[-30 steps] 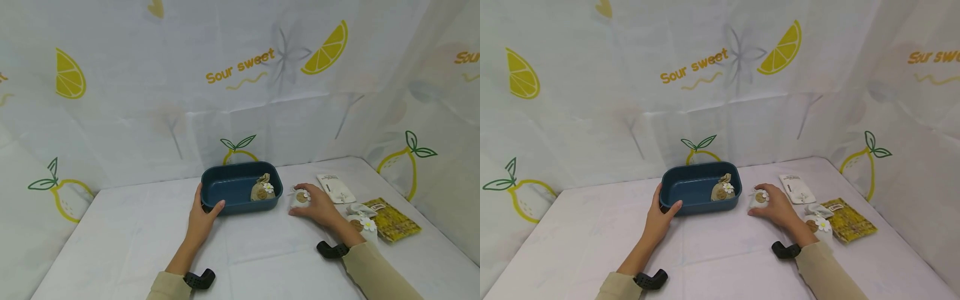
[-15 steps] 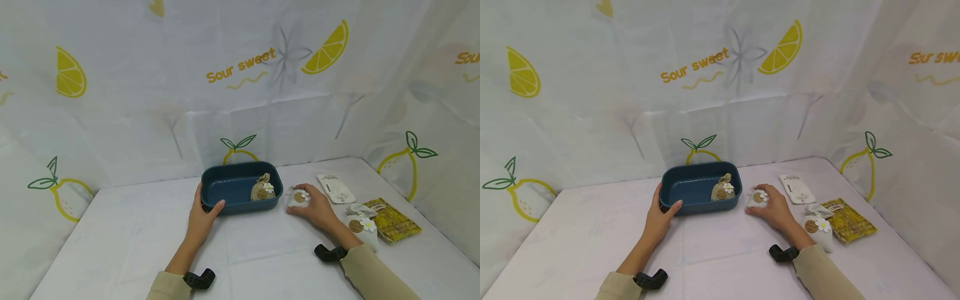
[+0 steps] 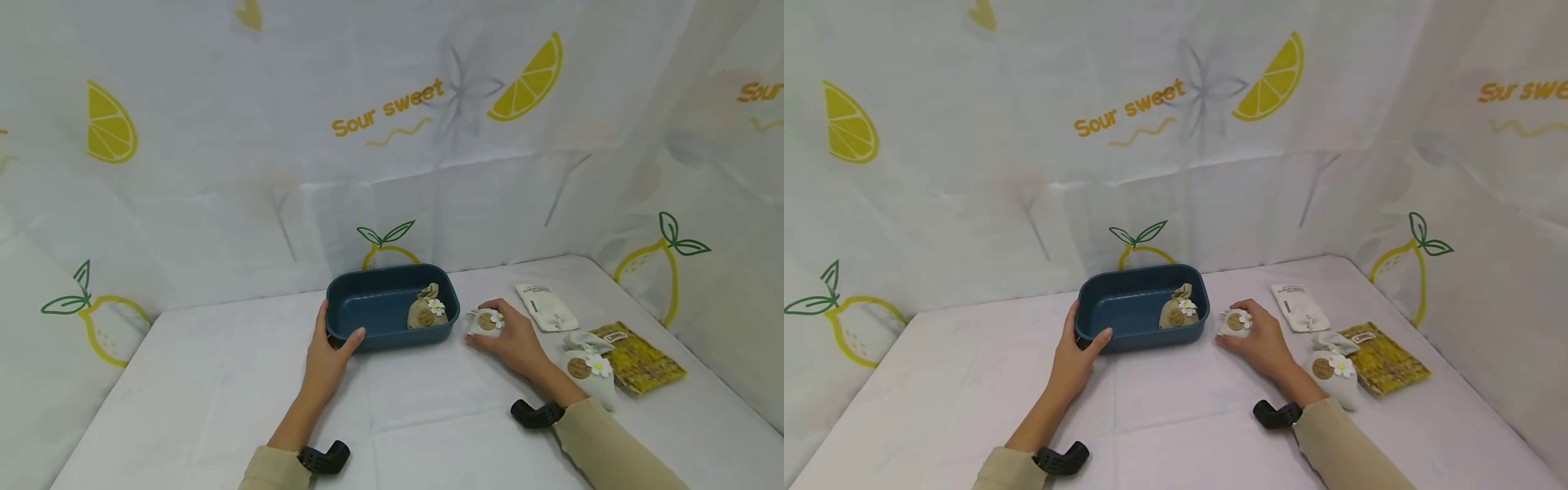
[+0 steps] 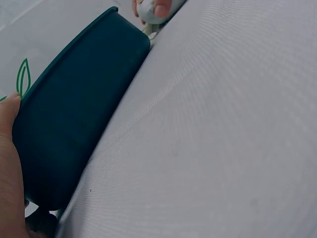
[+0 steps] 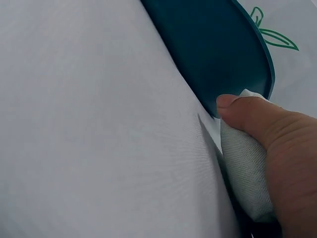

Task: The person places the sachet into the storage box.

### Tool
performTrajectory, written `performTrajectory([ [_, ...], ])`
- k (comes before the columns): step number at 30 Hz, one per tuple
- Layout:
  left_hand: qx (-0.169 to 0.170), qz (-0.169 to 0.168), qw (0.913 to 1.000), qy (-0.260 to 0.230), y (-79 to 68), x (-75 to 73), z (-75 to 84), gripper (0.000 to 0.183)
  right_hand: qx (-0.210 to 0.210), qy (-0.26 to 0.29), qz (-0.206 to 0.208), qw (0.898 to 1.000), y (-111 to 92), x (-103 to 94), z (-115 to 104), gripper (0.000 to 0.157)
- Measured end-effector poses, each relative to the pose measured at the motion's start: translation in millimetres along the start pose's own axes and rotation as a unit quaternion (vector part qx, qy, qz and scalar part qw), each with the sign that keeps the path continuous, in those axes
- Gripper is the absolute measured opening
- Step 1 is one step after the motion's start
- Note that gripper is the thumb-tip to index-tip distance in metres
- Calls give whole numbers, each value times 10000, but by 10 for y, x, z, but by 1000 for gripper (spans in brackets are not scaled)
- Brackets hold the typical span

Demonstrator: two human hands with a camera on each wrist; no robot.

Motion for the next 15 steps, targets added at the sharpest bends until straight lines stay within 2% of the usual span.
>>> performTrajectory([
  [8,-46,17,10000,-53,-3,-4,-36,98,246,111,30,9996,33,-12,-37,62],
  [15,-41,-8,10000,-74,-5,0,-2,98,104,229,-28,9997,67,-67,-194,63],
])
Point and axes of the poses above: each hand's wrist, its own y-axis towards the middle knuckle, its own x-axis out of the palm, z = x × y, the point moved 7 cm from there along y, towards the middle knuckle, and after that the axes turned 13 degrees about z, right-handed, at the moved point
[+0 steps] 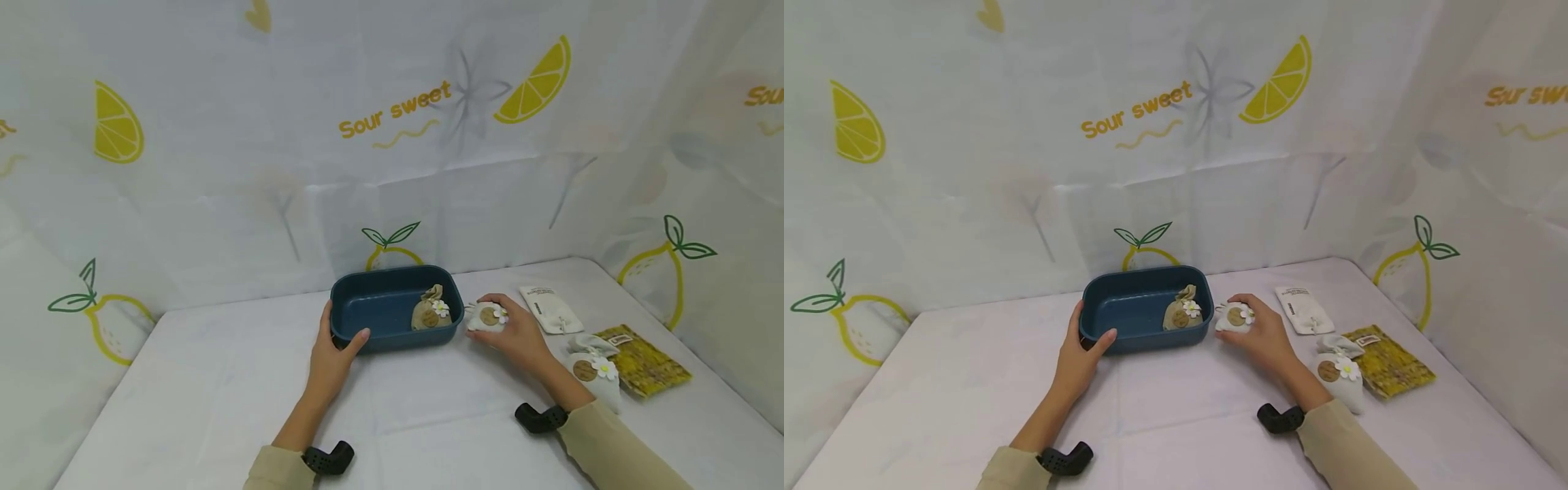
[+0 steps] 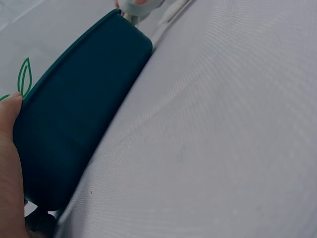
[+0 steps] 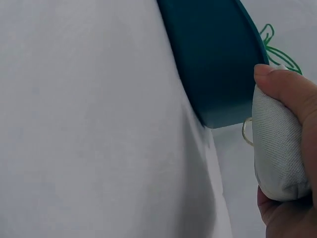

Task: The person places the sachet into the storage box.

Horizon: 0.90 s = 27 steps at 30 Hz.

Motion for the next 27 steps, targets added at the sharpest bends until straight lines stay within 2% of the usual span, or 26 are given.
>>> performTrajectory([
  [6,-9,-4,10000,18,5,11,-5,97,-482,191,70,9986,49,-56,-265,63],
  [12,2,27,10000,-22,3,8,6,97,-797,456,50,9958,131,-23,-544,65],
  [19,-38,34,10000,-48,1,-3,-12,98,-1257,452,-171,9909,238,123,-893,64],
  [23,26,33,10000,-50,13,0,-7,98,-1366,427,-363,9890,285,257,-1029,63],
  [27,25,46,10000,-80,14,4,-2,98,-1648,320,-493,9846,303,407,-1148,64],
])
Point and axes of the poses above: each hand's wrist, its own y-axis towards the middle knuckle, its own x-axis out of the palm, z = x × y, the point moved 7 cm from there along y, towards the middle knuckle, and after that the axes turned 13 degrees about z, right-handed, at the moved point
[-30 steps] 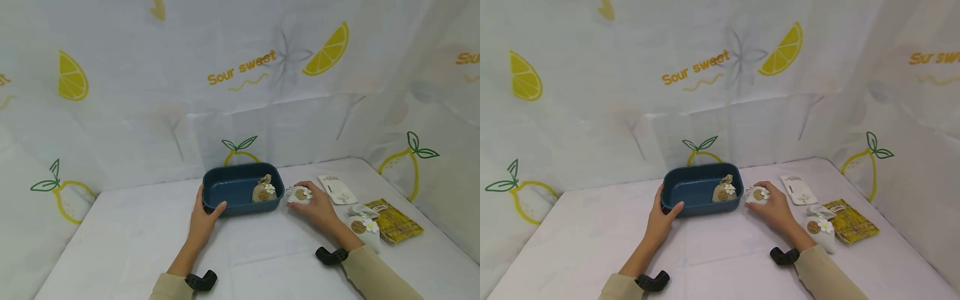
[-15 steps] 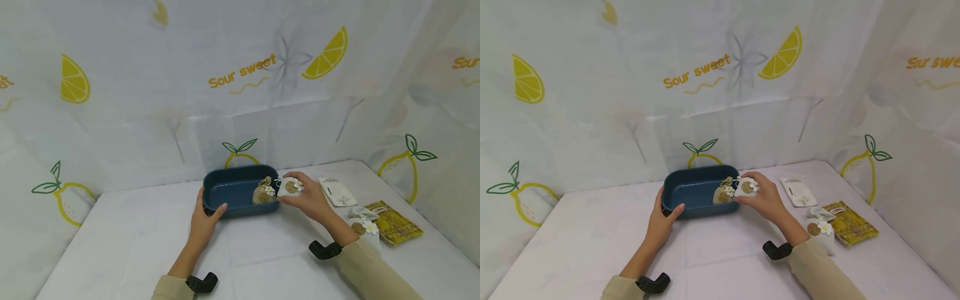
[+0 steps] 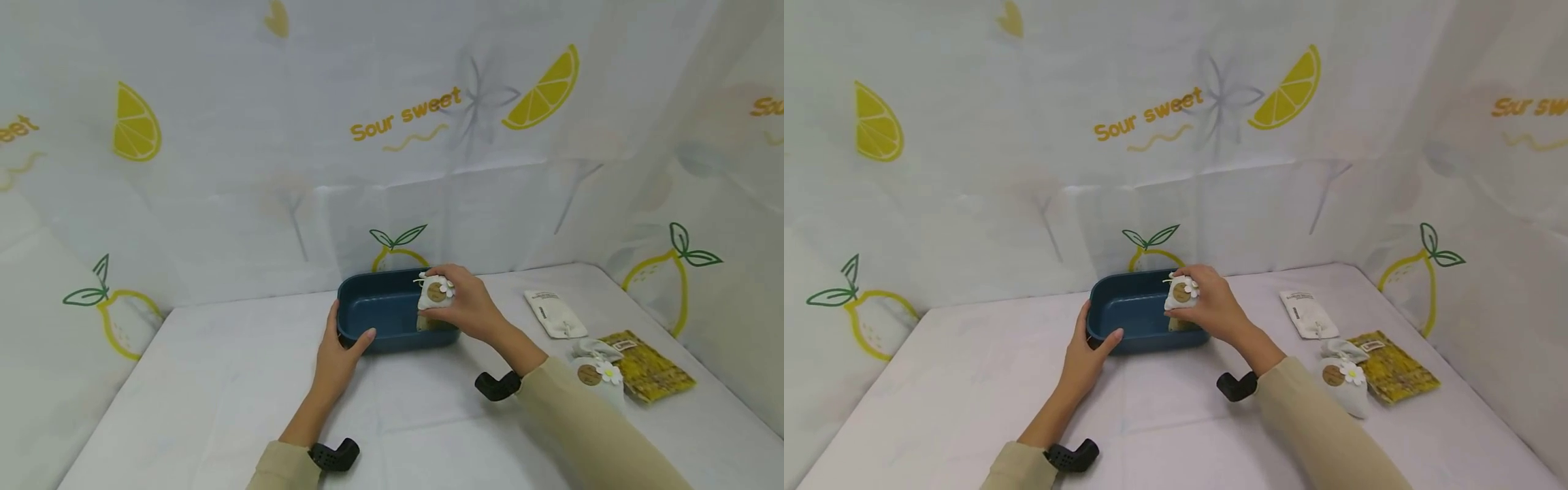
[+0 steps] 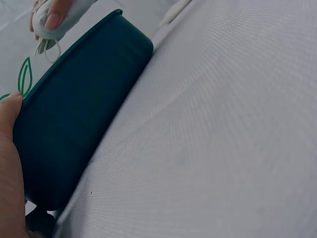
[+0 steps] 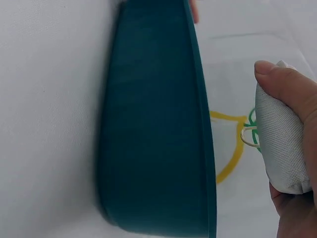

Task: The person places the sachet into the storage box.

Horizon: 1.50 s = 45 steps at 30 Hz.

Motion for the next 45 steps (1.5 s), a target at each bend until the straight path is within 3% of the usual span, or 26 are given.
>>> performTrajectory([
  [18,17,69,9999,84,15,19,18,95,-321,-134,-578,9977,180,584,-59,64],
  [25,85,74,9998,171,3,9,2,94,-410,-518,-1264,9898,171,804,-53,66],
  [38,130,77,9998,114,2,24,-20,94,-250,-479,-2126,9756,111,963,28,63],
  [45,113,88,9999,68,-3,8,6,94,-281,-587,-2299,9710,116,994,34,58],
])
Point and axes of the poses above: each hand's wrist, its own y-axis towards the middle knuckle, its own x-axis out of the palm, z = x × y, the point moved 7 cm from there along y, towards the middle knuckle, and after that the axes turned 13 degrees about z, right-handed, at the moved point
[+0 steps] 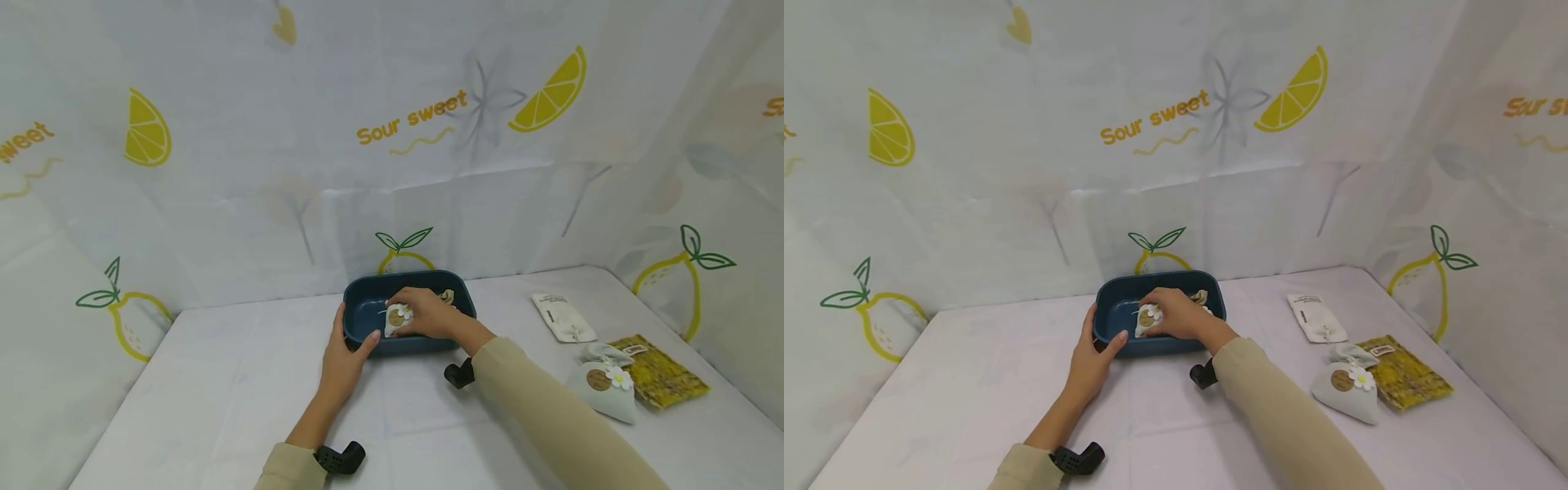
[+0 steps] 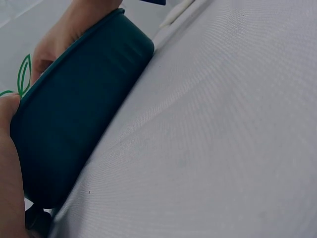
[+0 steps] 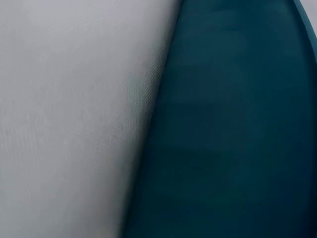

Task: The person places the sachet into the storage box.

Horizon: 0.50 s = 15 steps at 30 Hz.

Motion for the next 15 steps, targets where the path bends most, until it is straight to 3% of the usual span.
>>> performTrajectory([
  [15,25,3,10000,44,10,2,-10,93,147,-146,23,9998,1,-7,12,55],
])
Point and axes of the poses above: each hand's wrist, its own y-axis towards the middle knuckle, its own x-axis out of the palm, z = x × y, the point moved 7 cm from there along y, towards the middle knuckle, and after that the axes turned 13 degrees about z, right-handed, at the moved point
